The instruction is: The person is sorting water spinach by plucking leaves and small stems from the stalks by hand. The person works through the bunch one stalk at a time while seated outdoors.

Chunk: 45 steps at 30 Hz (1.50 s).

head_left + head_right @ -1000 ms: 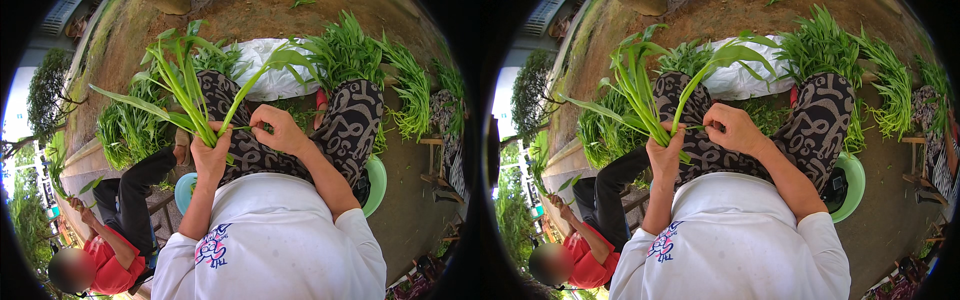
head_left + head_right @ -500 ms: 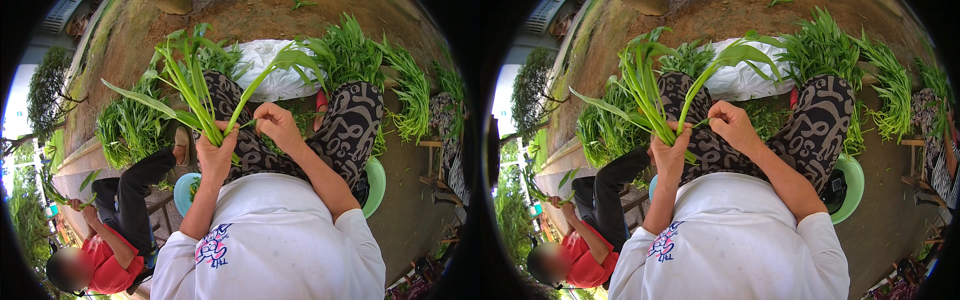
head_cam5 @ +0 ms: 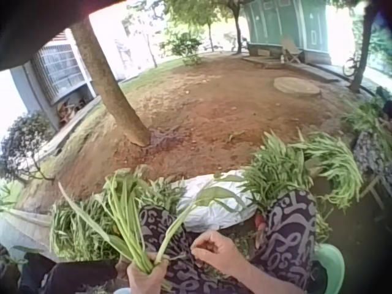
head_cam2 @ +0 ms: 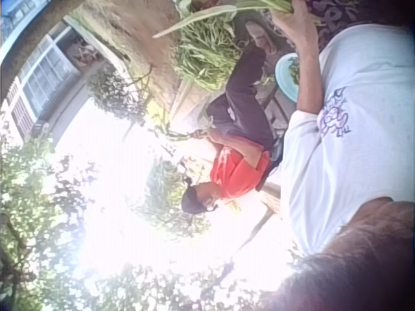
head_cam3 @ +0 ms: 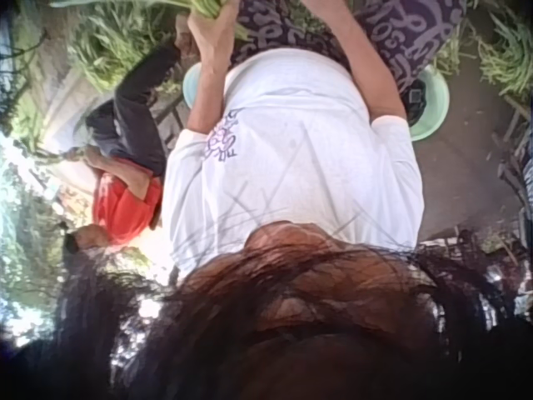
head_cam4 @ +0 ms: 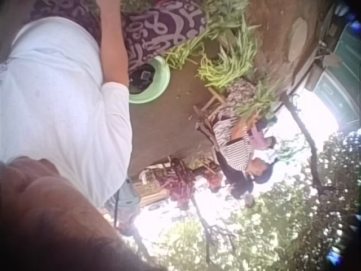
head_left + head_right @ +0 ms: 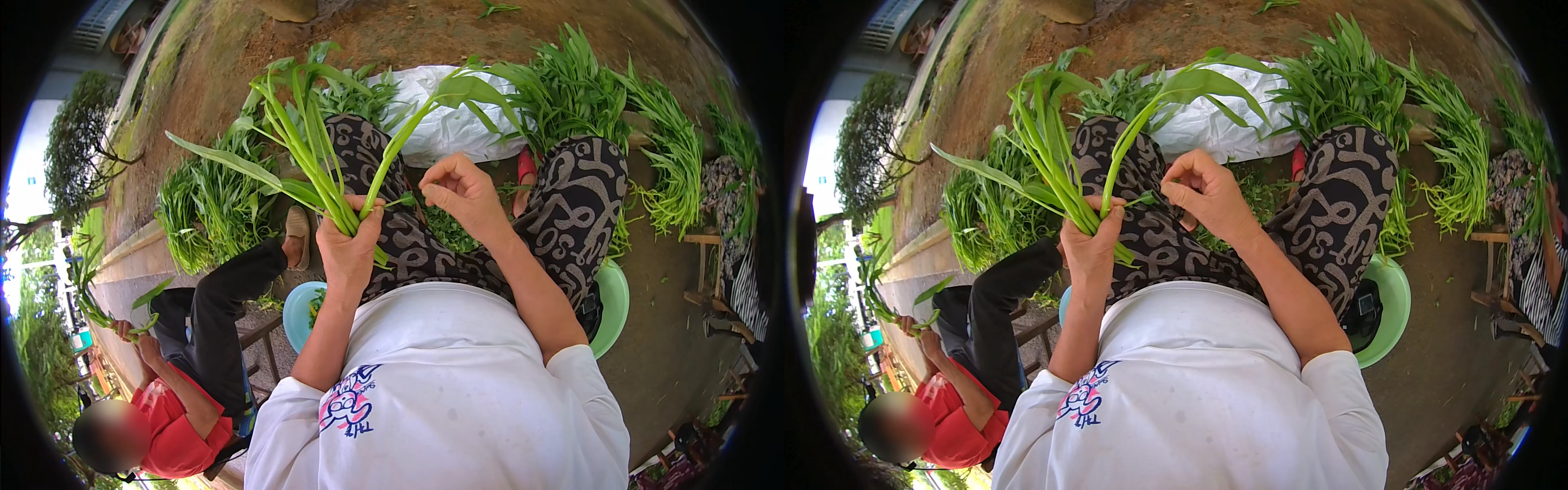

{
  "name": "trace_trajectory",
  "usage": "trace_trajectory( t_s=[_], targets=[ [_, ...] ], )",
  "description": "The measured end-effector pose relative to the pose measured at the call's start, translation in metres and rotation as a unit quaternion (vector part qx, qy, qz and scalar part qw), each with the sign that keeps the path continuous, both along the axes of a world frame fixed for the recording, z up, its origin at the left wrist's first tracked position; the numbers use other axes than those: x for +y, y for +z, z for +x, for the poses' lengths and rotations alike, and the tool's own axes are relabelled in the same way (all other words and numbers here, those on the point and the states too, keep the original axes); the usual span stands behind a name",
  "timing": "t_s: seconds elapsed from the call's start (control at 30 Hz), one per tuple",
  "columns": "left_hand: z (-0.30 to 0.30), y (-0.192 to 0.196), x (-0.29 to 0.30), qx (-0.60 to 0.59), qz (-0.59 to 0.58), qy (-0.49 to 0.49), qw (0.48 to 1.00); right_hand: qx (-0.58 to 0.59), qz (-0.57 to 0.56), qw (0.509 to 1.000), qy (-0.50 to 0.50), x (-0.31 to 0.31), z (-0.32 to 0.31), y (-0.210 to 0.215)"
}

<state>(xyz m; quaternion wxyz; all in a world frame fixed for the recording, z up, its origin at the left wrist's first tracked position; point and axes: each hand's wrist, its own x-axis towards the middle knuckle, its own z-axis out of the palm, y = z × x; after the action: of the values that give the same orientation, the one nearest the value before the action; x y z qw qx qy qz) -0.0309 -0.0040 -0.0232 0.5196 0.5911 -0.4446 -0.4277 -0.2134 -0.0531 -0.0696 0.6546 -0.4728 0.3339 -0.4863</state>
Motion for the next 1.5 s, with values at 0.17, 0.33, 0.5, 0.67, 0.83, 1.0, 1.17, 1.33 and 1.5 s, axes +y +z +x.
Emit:
trace_trajectory(
  t_s=[0.17, 0.33, 0.5, 0.67, 0.83, 1.0, 1.17, 1.33, 1.5],
  targets=[
    [0.000, 0.001, 0.001, -0.020, -0.008, -0.013, 1.000, 0.082, -0.038, 0.995, 0.034, 0.005, 0.001, 0.006],
    [-0.003, 0.000, 0.002, 0.027, 0.004, -0.015, 1.000, 0.194, -0.214, 0.957, -0.005, 0.005, 0.005, 0.011],
    [-0.003, -0.001, 0.002, -0.007, 0.012, -0.026, 1.000, 0.251, -0.273, 0.928, -0.023, 0.006, 0.008, 0.008],
    [-0.005, -0.002, 0.003, 0.003, 0.011, -0.029, 1.000, 0.273, -0.289, 0.917, -0.036, 0.008, 0.011, 0.010],
    [-0.007, -0.001, 0.003, -0.007, 0.020, -0.033, 0.999, 0.241, -0.277, 0.928, -0.059, 0.008, 0.014, 0.006],
    [-0.008, -0.003, 0.003, -0.003, 0.013, -0.036, 0.999, 0.180, -0.241, 0.951, -0.066, 0.007, 0.015, 0.003],
    [-0.010, -0.003, 0.003, 0.005, 0.016, -0.022, 1.000, 0.027, -0.043, 0.998, -0.039, 0.006, 0.011, -0.005],
    [-0.008, -0.002, 0.003, 0.005, 0.019, -0.022, 1.000, 0.131, -0.125, 0.976, -0.118, -0.003, 0.003, -0.005],
    [-0.007, -0.002, 0.002, 0.011, 0.022, -0.026, 0.999, 0.193, -0.199, 0.956, -0.098, -0.001, 0.004, 0.007]
  ],
)
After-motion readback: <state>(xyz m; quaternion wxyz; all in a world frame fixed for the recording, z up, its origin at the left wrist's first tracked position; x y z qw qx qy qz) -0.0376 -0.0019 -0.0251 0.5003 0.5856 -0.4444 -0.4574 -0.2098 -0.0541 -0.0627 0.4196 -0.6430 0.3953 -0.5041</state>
